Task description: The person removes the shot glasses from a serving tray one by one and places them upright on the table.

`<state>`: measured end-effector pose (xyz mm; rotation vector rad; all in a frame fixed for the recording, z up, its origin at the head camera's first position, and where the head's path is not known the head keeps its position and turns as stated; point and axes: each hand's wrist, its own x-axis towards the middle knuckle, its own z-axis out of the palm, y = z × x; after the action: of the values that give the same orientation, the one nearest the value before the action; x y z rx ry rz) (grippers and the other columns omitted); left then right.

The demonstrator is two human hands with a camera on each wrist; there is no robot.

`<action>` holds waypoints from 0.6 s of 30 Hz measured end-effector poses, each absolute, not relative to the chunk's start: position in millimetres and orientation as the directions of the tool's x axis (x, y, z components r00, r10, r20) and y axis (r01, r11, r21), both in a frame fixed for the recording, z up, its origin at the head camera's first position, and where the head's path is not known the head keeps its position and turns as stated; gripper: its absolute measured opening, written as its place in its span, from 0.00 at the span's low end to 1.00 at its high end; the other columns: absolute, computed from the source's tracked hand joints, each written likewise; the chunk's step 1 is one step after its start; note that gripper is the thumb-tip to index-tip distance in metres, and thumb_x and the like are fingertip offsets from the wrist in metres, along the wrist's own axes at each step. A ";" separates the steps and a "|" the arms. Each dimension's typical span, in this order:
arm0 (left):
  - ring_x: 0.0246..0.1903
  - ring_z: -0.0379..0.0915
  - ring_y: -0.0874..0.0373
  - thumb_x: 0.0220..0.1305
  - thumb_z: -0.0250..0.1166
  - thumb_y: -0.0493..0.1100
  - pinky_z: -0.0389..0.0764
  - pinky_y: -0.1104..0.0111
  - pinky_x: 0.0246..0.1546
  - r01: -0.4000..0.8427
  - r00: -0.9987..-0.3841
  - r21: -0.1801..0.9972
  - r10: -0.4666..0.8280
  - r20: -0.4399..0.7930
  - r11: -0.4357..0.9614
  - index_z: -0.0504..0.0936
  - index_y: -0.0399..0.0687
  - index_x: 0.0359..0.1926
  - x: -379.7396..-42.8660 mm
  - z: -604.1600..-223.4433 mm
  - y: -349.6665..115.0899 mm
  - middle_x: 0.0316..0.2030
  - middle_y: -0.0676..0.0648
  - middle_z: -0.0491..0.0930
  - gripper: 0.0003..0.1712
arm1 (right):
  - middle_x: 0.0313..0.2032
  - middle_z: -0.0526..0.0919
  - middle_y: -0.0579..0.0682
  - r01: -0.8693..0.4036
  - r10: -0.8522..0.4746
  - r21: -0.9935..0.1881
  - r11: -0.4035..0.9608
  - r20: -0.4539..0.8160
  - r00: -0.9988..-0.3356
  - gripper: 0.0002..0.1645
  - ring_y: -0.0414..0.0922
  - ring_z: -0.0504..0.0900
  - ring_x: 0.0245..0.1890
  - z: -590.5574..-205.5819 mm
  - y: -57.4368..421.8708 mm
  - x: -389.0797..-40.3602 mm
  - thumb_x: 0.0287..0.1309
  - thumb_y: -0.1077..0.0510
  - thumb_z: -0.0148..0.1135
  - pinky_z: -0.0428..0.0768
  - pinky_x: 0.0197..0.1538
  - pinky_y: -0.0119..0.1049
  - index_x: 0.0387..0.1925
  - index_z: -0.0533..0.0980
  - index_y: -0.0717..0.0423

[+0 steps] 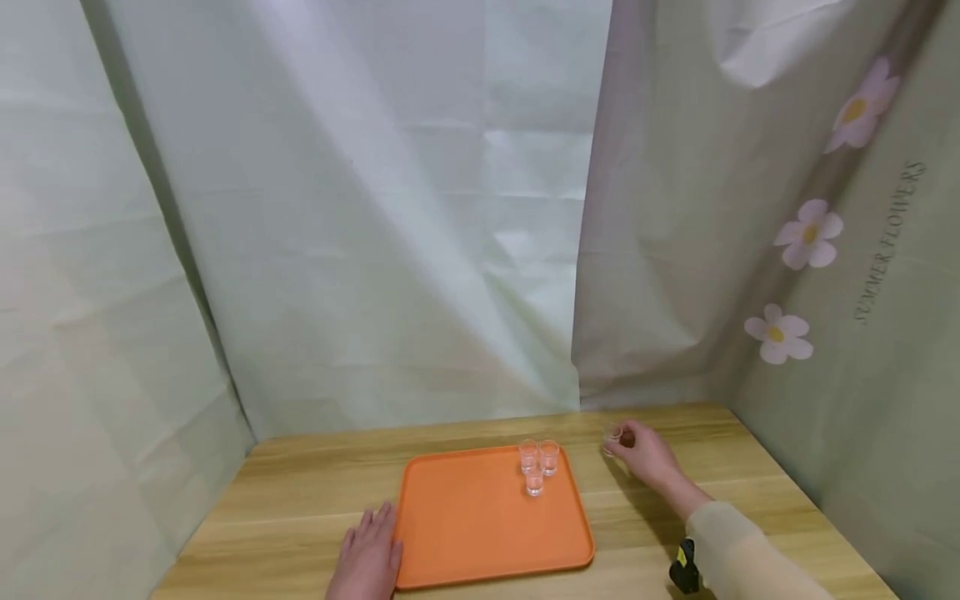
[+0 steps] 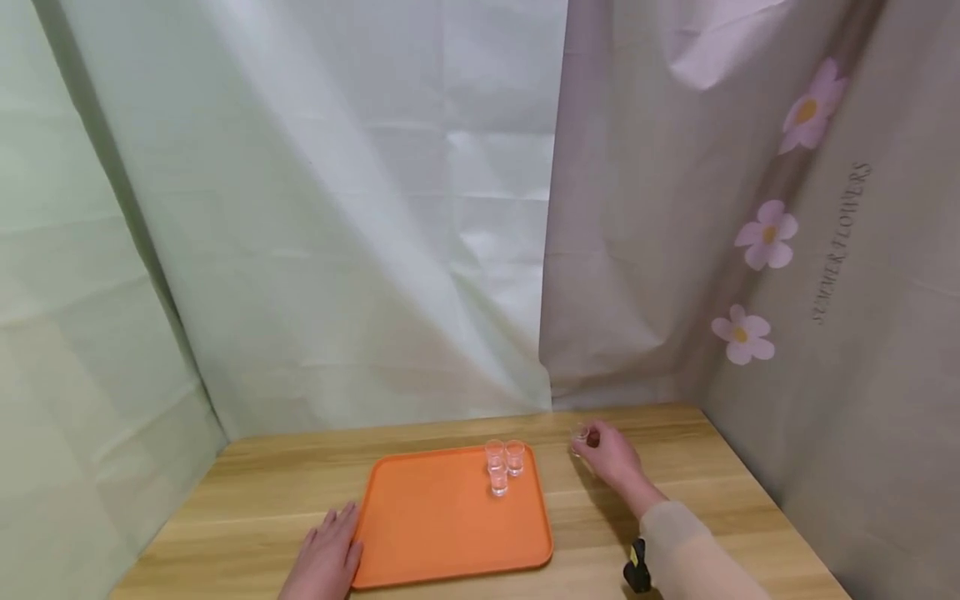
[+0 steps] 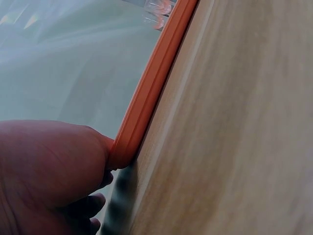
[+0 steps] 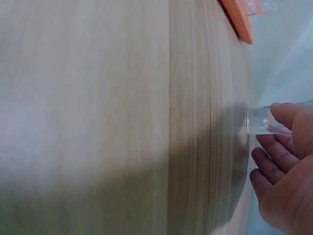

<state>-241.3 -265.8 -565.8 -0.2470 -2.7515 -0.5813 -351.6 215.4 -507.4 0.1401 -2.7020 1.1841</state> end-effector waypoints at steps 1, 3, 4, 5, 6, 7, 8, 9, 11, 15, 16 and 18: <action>0.71 0.68 0.21 0.72 0.69 0.35 0.65 0.25 0.68 0.235 -0.931 0.372 0.097 0.353 0.898 0.78 0.26 0.70 -241.4 -566.3 -265.1 0.69 0.26 0.77 0.29 | 0.44 0.89 0.54 -0.164 -0.013 -0.716 0.679 0.211 -0.977 0.14 0.54 0.87 0.47 -507.2 215.9 -351.8 0.73 0.55 0.73 0.83 0.45 0.48 0.48 0.82 0.61; 0.70 0.68 0.21 0.73 0.68 0.35 0.64 0.25 0.69 0.245 -0.926 0.378 0.099 0.365 0.893 0.77 0.26 0.70 -241.1 -566.9 -264.4 0.69 0.26 0.77 0.29 | 0.44 0.89 0.54 -0.164 -0.017 -0.710 0.685 0.209 -0.978 0.14 0.55 0.87 0.48 -507.3 216.8 -353.0 0.73 0.55 0.73 0.84 0.46 0.48 0.49 0.82 0.62; 0.70 0.68 0.21 0.74 0.68 0.35 0.65 0.25 0.68 0.253 -0.922 0.375 0.105 0.374 0.892 0.77 0.26 0.70 -241.2 -567.6 -264.8 0.70 0.26 0.77 0.28 | 0.45 0.89 0.55 -0.163 -0.017 -0.712 0.683 0.208 -0.978 0.15 0.55 0.87 0.48 -508.0 216.9 -352.8 0.73 0.56 0.73 0.85 0.47 0.49 0.50 0.82 0.64; 0.71 0.68 0.21 0.74 0.67 0.36 0.64 0.25 0.69 0.259 -0.918 0.377 0.106 0.382 0.889 0.77 0.26 0.71 -240.7 -567.7 -265.0 0.70 0.26 0.77 0.28 | 0.46 0.89 0.57 -0.158 -0.014 -0.717 0.678 0.203 -0.979 0.17 0.56 0.87 0.49 -508.5 216.8 -352.8 0.73 0.56 0.74 0.85 0.48 0.51 0.52 0.82 0.65; 0.70 0.67 0.21 0.76 0.66 0.36 0.64 0.25 0.69 0.265 -0.917 0.367 0.115 0.383 0.892 0.76 0.26 0.71 -240.4 -567.6 -266.1 0.70 0.26 0.76 0.28 | 0.48 0.89 0.59 -0.158 -0.015 -0.725 0.671 0.200 -0.980 0.20 0.58 0.87 0.51 -508.5 216.3 -352.8 0.73 0.56 0.74 0.86 0.51 0.53 0.56 0.82 0.66; 0.70 0.68 0.21 0.74 0.67 0.36 0.64 0.25 0.68 0.263 -0.914 0.367 0.109 0.390 0.893 0.77 0.26 0.71 -240.0 -568.0 -266.9 0.70 0.27 0.77 0.29 | 0.52 0.89 0.62 -0.158 -0.020 -0.733 0.662 0.194 -0.981 0.24 0.61 0.87 0.54 -508.1 215.5 -352.8 0.73 0.55 0.74 0.86 0.54 0.56 0.60 0.80 0.68; 0.71 0.68 0.21 0.74 0.68 0.36 0.64 0.25 0.68 0.256 -0.917 0.364 0.106 0.384 0.896 0.77 0.27 0.71 -239.3 -567.4 -267.5 0.70 0.27 0.77 0.29 | 0.55 0.87 0.66 -0.160 -0.027 -0.739 0.655 0.188 -0.982 0.28 0.63 0.86 0.57 -507.5 214.8 -352.9 0.73 0.55 0.74 0.86 0.57 0.58 0.64 0.78 0.70; 0.71 0.68 0.21 0.73 0.69 0.36 0.64 0.25 0.69 0.247 -0.919 0.368 0.096 0.382 0.897 0.77 0.27 0.71 -238.9 -567.4 -268.1 0.70 0.27 0.77 0.29 | 0.60 0.85 0.69 -0.163 -0.035 -0.740 0.653 0.186 -0.982 0.33 0.66 0.85 0.60 -506.4 214.1 -352.7 0.73 0.53 0.74 0.85 0.60 0.61 0.68 0.76 0.71; 0.71 0.68 0.22 0.73 0.69 0.36 0.64 0.25 0.69 0.232 -0.927 0.365 0.092 0.363 0.902 0.77 0.26 0.71 -238.1 -566.6 -268.6 0.70 0.27 0.77 0.29 | 0.68 0.79 0.72 -0.161 -0.040 -0.742 0.651 0.178 -0.983 0.41 0.71 0.79 0.67 -503.2 212.9 -350.9 0.74 0.51 0.74 0.79 0.67 0.66 0.75 0.70 0.71; 0.72 0.68 0.22 0.73 0.68 0.36 0.63 0.25 0.70 0.234 -0.934 0.373 0.101 0.344 0.898 0.77 0.25 0.71 -239.0 -566.2 -267.1 0.71 0.27 0.76 0.30 | 0.76 0.70 0.72 -0.184 -0.034 -0.701 0.689 0.222 -0.974 0.47 0.73 0.71 0.73 -494.5 212.1 -342.8 0.74 0.51 0.74 0.72 0.73 0.71 0.81 0.64 0.69; 0.72 0.68 0.22 0.73 0.69 0.36 0.64 0.25 0.70 0.240 -0.932 0.364 0.108 0.347 0.900 0.77 0.25 0.71 -239.2 -566.3 -266.7 0.70 0.27 0.76 0.30 | 0.76 0.70 0.72 -0.199 -0.036 -0.689 0.696 0.244 -0.969 0.47 0.73 0.70 0.74 -492.2 211.3 -340.1 0.73 0.52 0.74 0.71 0.73 0.71 0.81 0.64 0.68; 0.71 0.68 0.22 0.72 0.69 0.36 0.64 0.25 0.69 0.243 -0.928 0.356 0.109 0.357 0.902 0.77 0.25 0.71 -238.1 -565.6 -266.2 0.70 0.26 0.77 0.30 | 0.75 0.72 0.71 -0.251 -0.060 -0.657 0.711 0.299 -0.952 0.46 0.72 0.71 0.74 -488.1 208.2 -335.6 0.72 0.53 0.76 0.71 0.73 0.71 0.81 0.65 0.67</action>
<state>-238.1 -266.2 -565.6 -0.2611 -2.7356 -0.5730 -335.6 208.2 -488.1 0.2464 -2.6634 1.0767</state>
